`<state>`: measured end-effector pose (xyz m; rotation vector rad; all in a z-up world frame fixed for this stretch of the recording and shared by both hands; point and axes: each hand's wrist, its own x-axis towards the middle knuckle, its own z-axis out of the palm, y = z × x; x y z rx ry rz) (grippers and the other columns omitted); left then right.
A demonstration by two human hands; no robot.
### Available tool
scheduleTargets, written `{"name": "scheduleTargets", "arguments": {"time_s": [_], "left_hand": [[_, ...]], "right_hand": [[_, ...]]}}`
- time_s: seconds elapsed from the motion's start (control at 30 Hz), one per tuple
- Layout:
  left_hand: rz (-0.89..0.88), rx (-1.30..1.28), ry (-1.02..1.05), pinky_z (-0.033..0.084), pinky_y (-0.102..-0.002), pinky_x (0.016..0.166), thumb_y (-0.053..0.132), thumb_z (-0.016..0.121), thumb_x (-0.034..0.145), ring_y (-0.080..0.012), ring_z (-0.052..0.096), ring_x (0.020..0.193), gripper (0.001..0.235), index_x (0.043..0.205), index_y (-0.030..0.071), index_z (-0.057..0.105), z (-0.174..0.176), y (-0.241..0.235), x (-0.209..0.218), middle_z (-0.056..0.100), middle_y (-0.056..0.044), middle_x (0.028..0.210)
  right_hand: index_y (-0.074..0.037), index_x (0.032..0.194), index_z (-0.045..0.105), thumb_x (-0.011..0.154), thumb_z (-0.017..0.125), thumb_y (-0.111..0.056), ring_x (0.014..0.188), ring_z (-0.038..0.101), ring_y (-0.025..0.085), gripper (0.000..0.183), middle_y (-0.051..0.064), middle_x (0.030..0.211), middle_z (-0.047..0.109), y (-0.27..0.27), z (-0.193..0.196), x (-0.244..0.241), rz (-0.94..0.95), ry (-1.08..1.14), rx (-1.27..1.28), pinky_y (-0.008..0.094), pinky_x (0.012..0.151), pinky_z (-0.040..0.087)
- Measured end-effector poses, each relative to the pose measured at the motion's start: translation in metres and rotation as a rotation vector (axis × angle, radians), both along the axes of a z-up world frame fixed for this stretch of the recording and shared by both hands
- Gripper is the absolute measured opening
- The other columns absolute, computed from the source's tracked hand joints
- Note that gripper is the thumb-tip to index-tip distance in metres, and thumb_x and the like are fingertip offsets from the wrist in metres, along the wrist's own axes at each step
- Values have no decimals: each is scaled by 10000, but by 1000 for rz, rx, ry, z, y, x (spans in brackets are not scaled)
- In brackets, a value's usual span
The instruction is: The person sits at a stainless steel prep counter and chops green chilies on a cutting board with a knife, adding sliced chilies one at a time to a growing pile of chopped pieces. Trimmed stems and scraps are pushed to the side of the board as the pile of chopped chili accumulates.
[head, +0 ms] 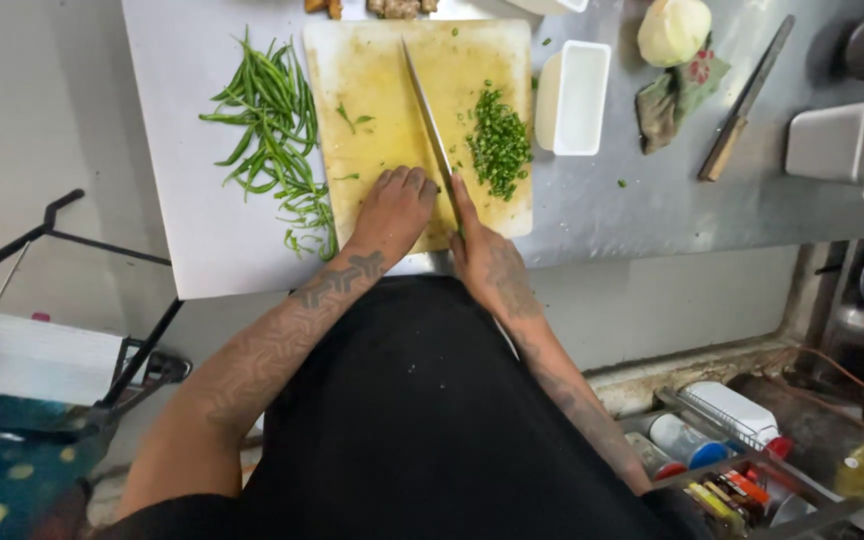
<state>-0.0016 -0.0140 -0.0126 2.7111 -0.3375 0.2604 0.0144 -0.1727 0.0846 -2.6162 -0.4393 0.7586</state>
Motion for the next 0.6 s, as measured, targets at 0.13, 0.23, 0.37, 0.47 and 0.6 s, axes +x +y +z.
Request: {"name": "scheduleTargets", "arguments": {"time_s": [0.13,0.23,0.37,0.47,0.6], "left_hand": [[6,22,24,514,-396,950,118,613,853,-282,642,1058,201,1021,29,680,-4,-4,4,670,-127,1046],[17,18,-21,513,-393,949,127,609,849,-281,638,1062,234,1044,20,682,-4,-4,6,669,-126,1047],[-22,-9,8,514,-400,932,123,605,845,-284,635,1040,210,1019,27,674,5,6,-6,658,-120,1016],[-17,-40,28,514,-408,926,118,611,833,-283,636,1036,180,988,47,670,13,32,-30,654,-107,1004],[89,-195,-34,519,-419,904,152,685,848,-294,632,1014,201,1024,54,694,27,78,-58,667,-93,1049]], "right_hand": [[-212,1645,90,995,597,-214,849,704,489,825,284,897,731,-8,-23,-8,39,10,-24,581,746,544],[-190,1665,64,996,558,-159,862,709,488,832,289,940,724,-6,-39,3,19,-43,52,583,759,544],[-246,1658,96,1066,559,-237,956,684,524,751,328,1000,713,-4,-12,17,-30,58,44,595,833,527],[-281,1643,148,1042,563,-247,1054,651,529,731,318,1215,660,-26,-23,20,17,9,55,592,871,514],[-326,1656,163,1042,537,-290,1190,631,488,719,287,1328,642,-38,-22,23,-152,0,32,559,950,528]]}}
